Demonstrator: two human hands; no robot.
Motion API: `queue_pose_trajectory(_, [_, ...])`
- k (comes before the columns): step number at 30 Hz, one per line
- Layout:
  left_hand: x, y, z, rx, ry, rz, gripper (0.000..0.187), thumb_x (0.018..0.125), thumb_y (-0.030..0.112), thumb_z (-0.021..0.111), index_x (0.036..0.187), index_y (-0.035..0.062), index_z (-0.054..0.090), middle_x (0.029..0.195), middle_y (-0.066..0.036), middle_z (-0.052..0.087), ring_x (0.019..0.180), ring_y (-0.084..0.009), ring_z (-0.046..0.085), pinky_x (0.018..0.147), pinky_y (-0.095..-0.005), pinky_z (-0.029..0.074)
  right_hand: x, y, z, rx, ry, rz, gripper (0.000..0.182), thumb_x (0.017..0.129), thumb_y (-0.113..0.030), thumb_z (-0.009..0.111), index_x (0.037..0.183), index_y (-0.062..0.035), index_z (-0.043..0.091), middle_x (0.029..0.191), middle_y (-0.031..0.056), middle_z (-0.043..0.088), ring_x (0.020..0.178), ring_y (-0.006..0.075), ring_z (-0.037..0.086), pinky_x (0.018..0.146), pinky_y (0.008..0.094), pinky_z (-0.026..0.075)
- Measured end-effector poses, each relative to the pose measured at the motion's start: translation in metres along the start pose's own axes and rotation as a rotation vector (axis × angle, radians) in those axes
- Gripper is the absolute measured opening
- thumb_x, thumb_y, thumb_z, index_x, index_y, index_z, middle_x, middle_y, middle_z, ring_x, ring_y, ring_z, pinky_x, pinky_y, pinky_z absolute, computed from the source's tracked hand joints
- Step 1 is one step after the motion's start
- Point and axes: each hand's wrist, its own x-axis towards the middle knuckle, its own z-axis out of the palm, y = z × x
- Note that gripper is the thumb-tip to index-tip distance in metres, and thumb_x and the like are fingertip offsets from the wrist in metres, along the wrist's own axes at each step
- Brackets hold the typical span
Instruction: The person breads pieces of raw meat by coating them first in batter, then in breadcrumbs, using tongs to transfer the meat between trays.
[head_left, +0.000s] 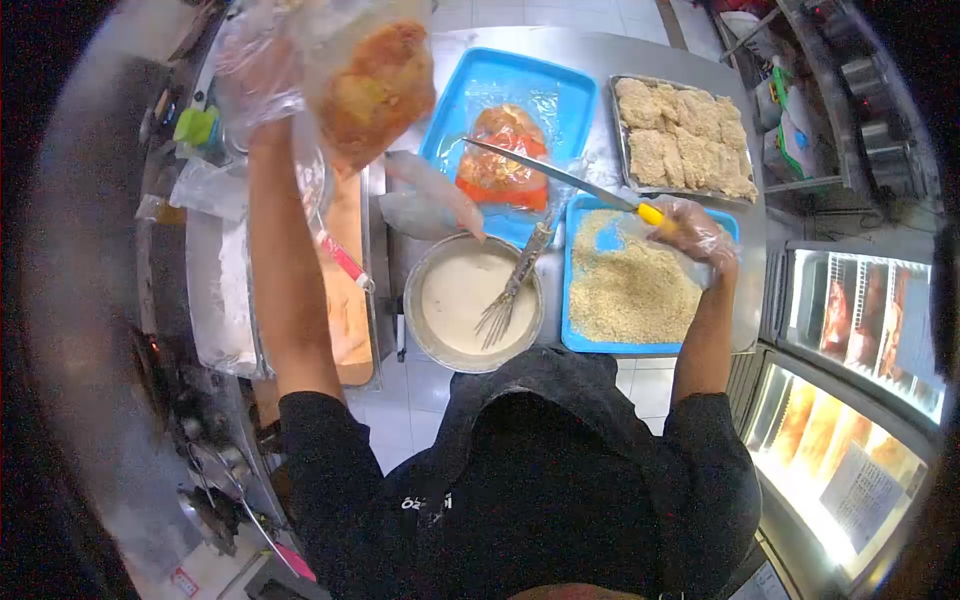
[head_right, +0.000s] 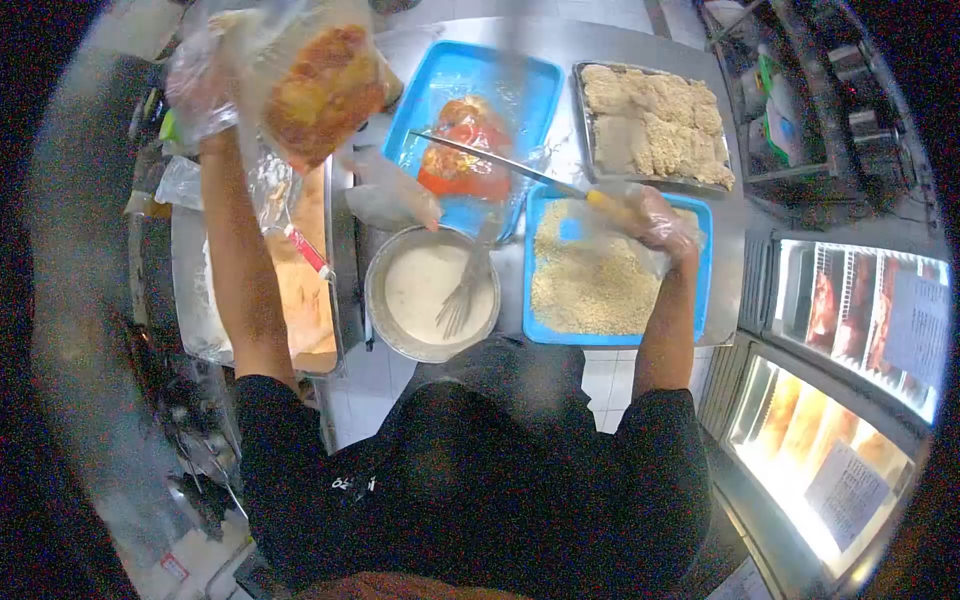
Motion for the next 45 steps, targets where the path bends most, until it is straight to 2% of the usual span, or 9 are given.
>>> queue_pose_trajectory(10, [0.019,-0.015,-0.046,-0.443,0.033,-0.184,0.026,0.082,0.028,0.054,0.101,0.0111,0.059,0.088,-0.005,0.063,0.078,-0.0198,0.059,0.074,-0.0331,0.046,0.001,-0.06,0.002,-0.635,-0.148,0.282,0.035,0.074,-0.033,0.059,0.094,-0.0032,0.061,0.088,0.0161,0.062,0.077,0.0275,0.059,0.069,0.036,0.044])
queue_pose_trajectory(13, [0.015,0.014,-0.051,-0.728,-0.032,-0.37,0.027,0.081,0.028,0.055,0.1,0.0105,0.059,0.086,-0.005,0.063,0.075,-0.0192,0.059,0.07,-0.0322,0.047,-0.009,-0.025,0.009,-0.206,0.227,-0.034,0.037,0.075,-0.034,0.058,0.095,-0.0032,0.059,0.082,0.016,0.062,0.075,0.0277,0.059,0.068,0.036,0.044])
queue_pose_trajectory(14, [0.008,0.027,-0.048,-0.819,-0.042,-0.421,0.025,0.081,0.027,0.056,0.099,0.0098,0.059,0.086,-0.005,0.063,0.074,-0.0187,0.059,0.069,-0.0316,0.047,-0.014,-0.031,0.004,-0.268,0.184,0.048,0.032,0.077,-0.021,0.066,0.102,-0.0024,0.059,0.077,0.0085,0.057,0.071,0.017,0.052,0.068,0.0296,0.042])
queue_pose_trajectory(23, [-0.102,0.172,-0.032,-1.87,-0.345,-0.694,0.017,0.082,0.019,0.059,0.09,0.0041,0.063,0.079,-0.006,0.063,0.068,-0.0136,0.058,0.062,-0.0261,0.046,-0.046,0.012,0.026,-0.136,0.267,0.277,0.038,0.078,-0.035,0.064,0.095,-0.0003,0.06,0.069,0.0051,0.055,0.064,0.013,0.051,0.058,0.0285,0.041])
queue_pose_trajectory(31, [-0.129,0.175,-0.014,-1.52,-0.298,-0.719,0.024,0.083,0.024,0.054,0.093,0.0043,0.063,0.074,-0.013,0.061,0.068,-0.0242,0.058,0.06,-0.0356,0.044,-0.044,-0.058,0.031,0.068,0.386,0.167,0.049,0.08,-0.051,0.054,0.085,-0.0029,0.061,0.072,0.0157,0.057,0.066,0.0222,0.053,0.064,0.037,0.042])
queue_pose_trajectory(34, [-0.126,0.199,-0.009,-1.638,-0.223,-0.986,0.017,0.08,0.019,0.057,0.089,0.0058,0.063,0.073,-0.012,0.06,0.067,-0.0243,0.057,0.06,-0.0351,0.044,-0.021,-0.054,0.036,-0.128,0.275,-0.017,0.04,0.08,-0.042,0.055,0.09,-0.0039,0.061,0.079,0.0179,0.06,0.071,0.0274,0.058,0.064,0.0376,0.044])
queue_pose_trajectory(37, [-0.112,0.187,-0.026,-1.475,-0.102,-0.815,0.016,0.079,0.019,0.058,0.088,0.0058,0.063,0.074,-0.011,0.061,0.066,-0.0225,0.057,0.058,-0.0337,0.044,-0.012,-0.066,0.044,-0.228,0.219,-0.06,0.034,0.079,-0.035,0.057,0.095,-0.0047,0.06,0.083,0.0198,0.061,0.075,0.0328,0.06,0.064,0.0408,0.044])
queue_pose_trajectory(41, [-0.092,0.172,-0.052,-1.504,-0.485,-0.847,0.022,0.083,0.023,0.054,0.092,0.0036,0.061,0.085,-0.012,0.063,0.076,-0.0253,0.058,0.067,-0.0354,0.044,-0.002,-0.074,0.054,-0.265,0.288,-0.145,0.03,0.078,-0.032,0.06,0.092,-0.0055,0.06,0.077,0.0181,0.06,0.07,0.0336,0.058,0.061,0.0404,0.044])
queue_pose_trajectory(45, [-0.096,0.186,-0.042,-1.921,-0.216,-0.79,0.03,0.085,0.031,0.053,0.093,0.003,0.061,0.081,-0.012,0.063,0.07,-0.0234,0.058,0.064,-0.0354,0.044,0.014,-0.05,0.073,-0.105,0.375,-0.248,0.024,0.079,-0.028,0.06,0.088,-0.0063,0.059,0.075,0.0161,0.057,0.067,0.035,0.054,0.059,0.0406,0.042])
